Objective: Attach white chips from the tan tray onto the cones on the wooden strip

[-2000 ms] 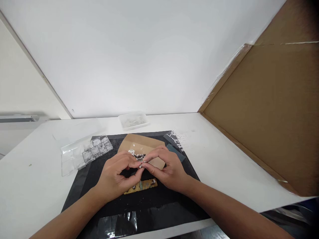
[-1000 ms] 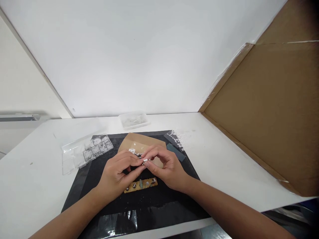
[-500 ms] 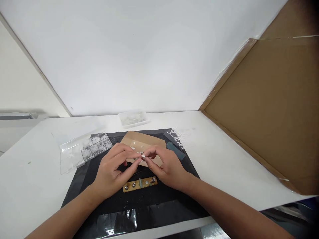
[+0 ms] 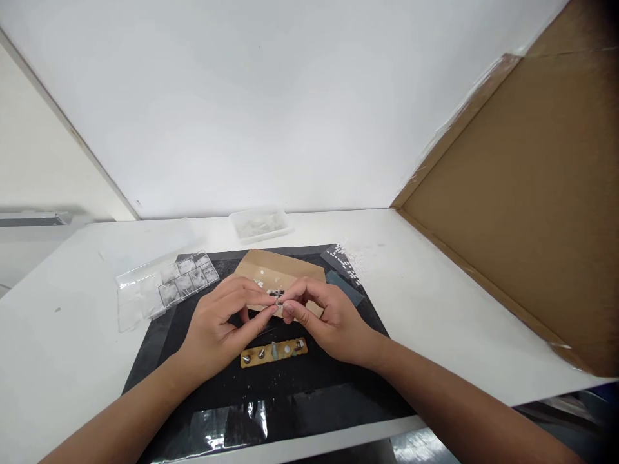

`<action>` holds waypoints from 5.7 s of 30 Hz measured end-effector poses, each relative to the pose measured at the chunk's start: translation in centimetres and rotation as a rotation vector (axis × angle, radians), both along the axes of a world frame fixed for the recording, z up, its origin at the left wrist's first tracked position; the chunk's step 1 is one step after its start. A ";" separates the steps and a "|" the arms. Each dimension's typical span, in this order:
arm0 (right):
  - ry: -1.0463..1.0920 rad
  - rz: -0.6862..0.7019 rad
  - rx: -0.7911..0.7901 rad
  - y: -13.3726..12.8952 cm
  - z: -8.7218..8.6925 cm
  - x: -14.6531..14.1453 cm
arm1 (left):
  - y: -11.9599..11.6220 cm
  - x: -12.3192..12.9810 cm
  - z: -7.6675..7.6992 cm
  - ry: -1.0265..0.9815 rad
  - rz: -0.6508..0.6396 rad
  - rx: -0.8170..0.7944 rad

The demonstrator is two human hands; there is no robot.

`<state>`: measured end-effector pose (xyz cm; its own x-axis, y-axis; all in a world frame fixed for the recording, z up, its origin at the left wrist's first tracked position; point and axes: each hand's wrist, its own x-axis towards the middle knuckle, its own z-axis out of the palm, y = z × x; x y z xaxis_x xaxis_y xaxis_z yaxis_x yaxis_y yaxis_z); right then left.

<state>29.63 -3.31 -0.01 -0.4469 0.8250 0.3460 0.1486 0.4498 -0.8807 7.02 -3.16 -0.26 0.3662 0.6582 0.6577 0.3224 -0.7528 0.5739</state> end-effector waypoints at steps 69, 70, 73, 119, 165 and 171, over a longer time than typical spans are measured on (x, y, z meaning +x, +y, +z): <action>0.071 0.074 0.093 -0.3 -0.3 0.3 | 0.3 -0.5 1.0 0.036 -0.110 0.097; 0.066 0.077 0.098 -0.3 -0.3 0.3 | 0.4 -0.6 1.2 0.062 -0.125 0.133; 0.067 0.091 0.077 -0.3 -0.3 0.3 | 0.4 -0.7 1.5 0.132 -0.124 0.230; -0.524 0.198 0.090 -0.1 1.0 1.0 | 0.9 -1.3 -0.8 0.303 -0.009 0.192; -0.811 0.175 0.384 -1.2 1.0 1.1 | 0.2 -1.1 -0.2 0.574 -0.254 0.175; -0.806 0.164 0.368 -1.2 0.9 1.0 | 0.2 -1.0 -0.7 0.623 -0.281 0.129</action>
